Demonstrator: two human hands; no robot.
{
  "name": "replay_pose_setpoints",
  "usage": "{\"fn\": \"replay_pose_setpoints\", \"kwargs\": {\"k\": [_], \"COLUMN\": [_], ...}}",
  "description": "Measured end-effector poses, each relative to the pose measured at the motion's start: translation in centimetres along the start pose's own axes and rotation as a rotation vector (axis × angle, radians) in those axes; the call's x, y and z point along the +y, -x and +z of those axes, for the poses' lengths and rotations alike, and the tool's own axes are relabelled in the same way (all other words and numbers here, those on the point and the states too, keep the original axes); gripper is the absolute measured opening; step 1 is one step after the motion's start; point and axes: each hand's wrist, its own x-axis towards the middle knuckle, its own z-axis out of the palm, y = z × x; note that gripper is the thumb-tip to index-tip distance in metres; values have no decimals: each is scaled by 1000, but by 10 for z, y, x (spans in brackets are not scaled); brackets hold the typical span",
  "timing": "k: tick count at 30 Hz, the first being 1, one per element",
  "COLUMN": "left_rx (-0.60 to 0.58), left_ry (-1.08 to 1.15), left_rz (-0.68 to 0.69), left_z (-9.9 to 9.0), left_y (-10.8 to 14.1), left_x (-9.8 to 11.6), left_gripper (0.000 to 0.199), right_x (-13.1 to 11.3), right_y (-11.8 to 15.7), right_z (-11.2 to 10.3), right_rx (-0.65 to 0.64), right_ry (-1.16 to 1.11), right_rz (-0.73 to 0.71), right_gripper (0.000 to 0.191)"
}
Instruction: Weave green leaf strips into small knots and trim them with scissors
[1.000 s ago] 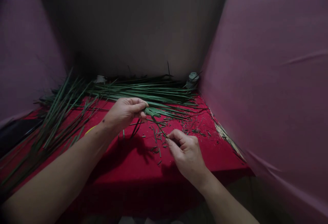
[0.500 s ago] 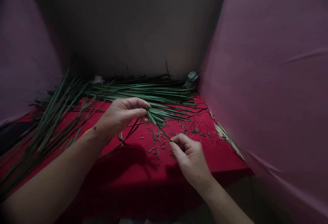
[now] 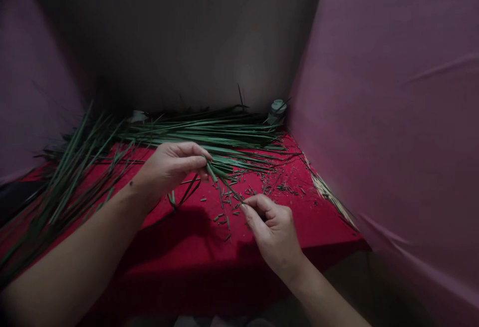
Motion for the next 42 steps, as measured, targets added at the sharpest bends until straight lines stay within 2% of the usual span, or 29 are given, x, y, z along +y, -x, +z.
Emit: {"fn": "replay_pose_setpoints", "kwargs": {"k": [4,8,11,14,18,23,25,26,29,31,32,35,38,42], "left_rx": [-35,-18,4,-36,-104,-104,-108,-112,-158,-233,-275,-359,-366,-322], "left_ry": [89,142,111,74,102,68,59,52,38,52,67,101,88,45], "left_rz": [-26,-52,-10,8,-91,-159,-154,-151,-158,-191,-207,-228,-216,-170], "left_z": [-3,1,3,2,0,-4,-7,-9,-13,-14,-14,-14,-13,-11], "left_y": [-3,-2,-1,-1,-3,-7,-8,-8,-8,-7,-7,-7,-9,-11], "left_x": [-4,-5,-4,-4,-4,-8,-9,-10,-11,-12,-13,-17,-20,-22], "left_gripper": [3,5,5,8,27,30,32,33,38,41,41,43,46,40], "right_x": [-3,-4,-2,2,7,8,3,0,-8,-8,-5,6,15,16], "right_y": [1,1,-1,-5,-12,-17,-20,-23,-42,-63,-74,-101,-115,-116], "right_z": [-4,-8,-11,-14,-19,-22,-26,-30,-45,-53,-54,-42,-15,16], "right_rx": [27,37,25,52,103,70,-22,-101,-495,-691,-701,-538,-592,-691], "right_ry": [155,286,316,324,371,428,373,303,-84,-266,-316,-435,-547,-735], "right_rz": [-198,-371,-393,-385,-433,-558,-457,-330,101,218,246,254,279,339], "right_gripper": [16,12,14,12,10,9,10,13,29,34,32,24,22,18]}}
